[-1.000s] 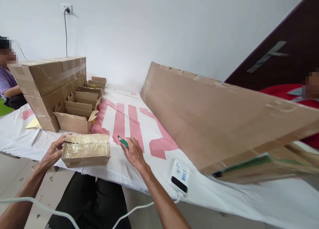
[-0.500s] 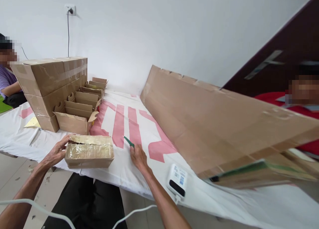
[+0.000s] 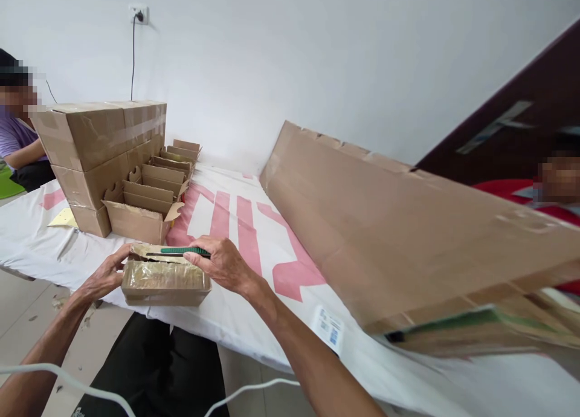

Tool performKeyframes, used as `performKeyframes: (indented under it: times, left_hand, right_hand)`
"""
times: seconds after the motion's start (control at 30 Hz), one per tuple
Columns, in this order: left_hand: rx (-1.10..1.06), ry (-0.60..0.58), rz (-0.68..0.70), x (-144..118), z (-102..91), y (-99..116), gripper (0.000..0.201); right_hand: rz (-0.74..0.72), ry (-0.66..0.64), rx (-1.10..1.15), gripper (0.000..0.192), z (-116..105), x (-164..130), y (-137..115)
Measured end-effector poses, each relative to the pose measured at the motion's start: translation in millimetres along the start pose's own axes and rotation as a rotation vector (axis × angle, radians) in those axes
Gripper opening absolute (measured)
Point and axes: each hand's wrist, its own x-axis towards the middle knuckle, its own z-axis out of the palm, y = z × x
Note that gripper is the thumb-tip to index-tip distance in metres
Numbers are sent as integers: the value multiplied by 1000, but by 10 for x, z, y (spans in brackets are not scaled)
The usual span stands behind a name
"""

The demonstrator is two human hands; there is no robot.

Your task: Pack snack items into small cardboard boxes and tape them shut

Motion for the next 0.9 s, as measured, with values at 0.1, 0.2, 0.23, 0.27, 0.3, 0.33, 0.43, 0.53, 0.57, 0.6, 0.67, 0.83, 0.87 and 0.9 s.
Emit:
performKeyframes:
  times: [0.1,0.2,0.23,0.27,0.3,0.33,0.43,0.53,0.57,0.6,0.67,0.83,0.87,0.9]
  left_hand:
    - [11,5,-5,4,13,-17,50]
    - [11,14,-12,6,29,-39,53]
    - [9,18,-12,5,33,-41,53]
    - [9,21,-10,3,36,-39,53]
    - [10,23,-7,0,37,-34,52]
    - [11,24,-4,-4,36,-25,52]
    - [10,21,3,-14,33,0,51]
    - [3,27,15,-14,36,3,51]
    - [1,30,19,-12,38,0,51]
    - [-1,32,22,-9,41,-3,51]
    - [-4,33,20,-4,44,-4,51]
    - [22,32,1,2,30,-19,50]
    - [26,29,3,3,26,-32,50]
    - [27,25,7,4,22,-46,50]
  right_hand:
    - [-34,-55,-54,25,-33,119,-63]
    - [-43,-103,-124,21,-48,201,-118]
    - [-44,-118,-152,19,-44,225,-142]
    - [-43,-133,-181,19,-36,249,-168]
    - [-40,-150,-213,19,-25,272,-197]
    - [-37,-167,-250,20,-12,295,-226]
    - [-23,-219,-382,24,2,359,-303]
    - [8,-278,-510,28,-60,394,-340]
    - [21,-294,-539,29,-96,397,-344]
    - [34,-306,-561,30,-135,397,-347]
    - [50,-318,-588,32,-204,395,-356]
    - [27,-330,-650,36,-232,430,-411]
    - [31,-336,-663,36,-228,442,-418]
    - [37,-342,-673,36,-229,452,-420]
